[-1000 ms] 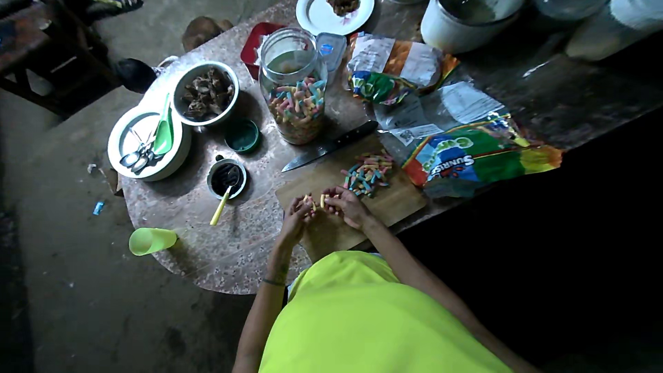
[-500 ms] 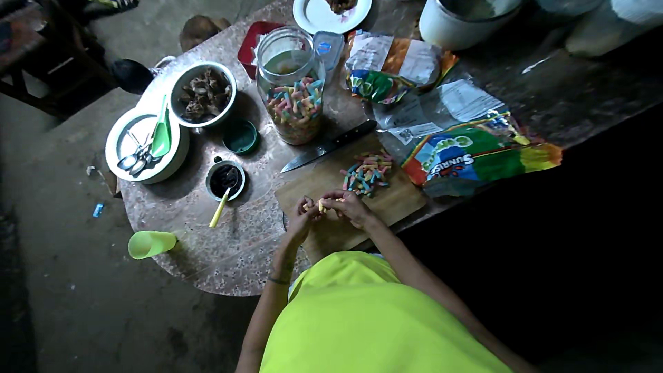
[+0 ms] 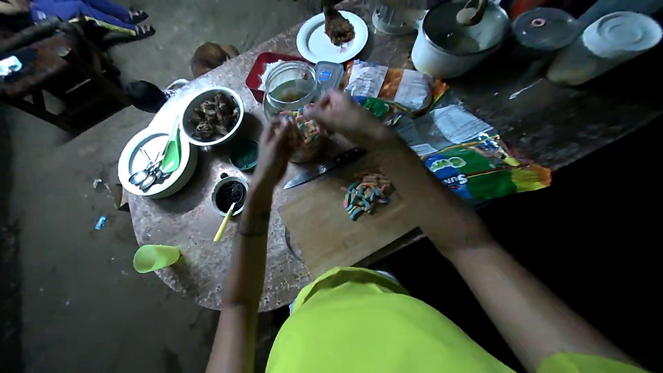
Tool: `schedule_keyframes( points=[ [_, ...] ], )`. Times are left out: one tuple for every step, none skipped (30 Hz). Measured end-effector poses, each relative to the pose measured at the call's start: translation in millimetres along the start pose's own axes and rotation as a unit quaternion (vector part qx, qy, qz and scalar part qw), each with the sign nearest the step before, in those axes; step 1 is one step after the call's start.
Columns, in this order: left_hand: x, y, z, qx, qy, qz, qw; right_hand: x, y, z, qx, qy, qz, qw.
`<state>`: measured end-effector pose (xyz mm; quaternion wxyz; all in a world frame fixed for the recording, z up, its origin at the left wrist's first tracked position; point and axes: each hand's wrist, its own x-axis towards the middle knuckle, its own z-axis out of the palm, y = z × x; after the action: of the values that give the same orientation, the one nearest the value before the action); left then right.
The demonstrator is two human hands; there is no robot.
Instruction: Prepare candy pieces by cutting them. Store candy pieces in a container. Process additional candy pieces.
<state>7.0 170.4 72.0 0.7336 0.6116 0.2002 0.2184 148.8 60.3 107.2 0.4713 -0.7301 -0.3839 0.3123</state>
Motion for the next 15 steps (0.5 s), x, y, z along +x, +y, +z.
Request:
schedule_keyframes(
  points=[
    [23.5,15.6,-4.2,-0.002,0.007,0.057,0.998,15.3,-19.0,-7.8,0.019,0.005,-0.008,1.000],
    [42.6,31.0,-7.4,0.015,0.013,0.086,0.996,30.1,-34.2,-13.6,0.029,-0.001,-0.011,1.000],
    [58.0,44.9,-9.0,0.041,0.019,0.085,0.995,44.5,-45.3,-18.1,0.033,-0.015,-0.007,0.999],
    [71.3,54.9,-10.0,0.076,0.022,0.066,0.995,56.7,-53.5,-21.5,0.020,-0.034,0.005,0.999],
    [82.6,61.2,-10.2,0.118,0.022,0.043,0.992,67.0,-58.4,-23.2,-0.007,-0.043,0.016,0.999],
    [92.1,64.5,-10.1,0.154,0.017,0.027,0.988,77.0,-60.5,-23.7,-0.032,-0.044,0.028,0.998],
    [99.7,65.4,-10.0,0.180,0.012,0.020,0.983,84.7,-61.2,-23.5,-0.056,-0.038,0.036,0.997],
    [105.2,65.4,-10.3,0.196,0.007,0.016,0.980,89.8,-61.0,-23.1,-0.084,-0.032,0.040,0.995],
    [108.0,66.1,-10.5,0.207,0.002,0.013,0.978,93.6,-59.4,-23.3,-0.113,-0.025,0.036,0.993],
    [108.5,67.2,-10.2,0.217,-0.001,0.011,0.976,96.9,-56.1,-24.1,-0.144,-0.017,0.024,0.989],
    [108.7,68.9,-10.2,0.220,-0.004,0.011,0.975,100.0,-53.2,-25.3,-0.178,-0.012,0.010,0.984],
    [108.6,70.0,-9.6,0.227,-0.001,0.016,0.974,102.6,-50.0,-25.9,-0.212,-0.010,-0.006,0.977],
    [108.8,69.8,-9.7,0.238,0.005,0.028,0.971,103.8,-47.9,-26.0,-0.243,-0.014,-0.021,0.970],
    [109.5,67.8,-10.9,0.249,0.012,0.050,0.967,104.1,-45.7,-25.1,-0.267,-0.022,-0.037,0.963],
    [109.5,65.3,-12.5,0.257,0.020,0.077,0.963,104.0,-43.6,-23.4,-0.285,-0.032,-0.049,0.957]
  ],
)
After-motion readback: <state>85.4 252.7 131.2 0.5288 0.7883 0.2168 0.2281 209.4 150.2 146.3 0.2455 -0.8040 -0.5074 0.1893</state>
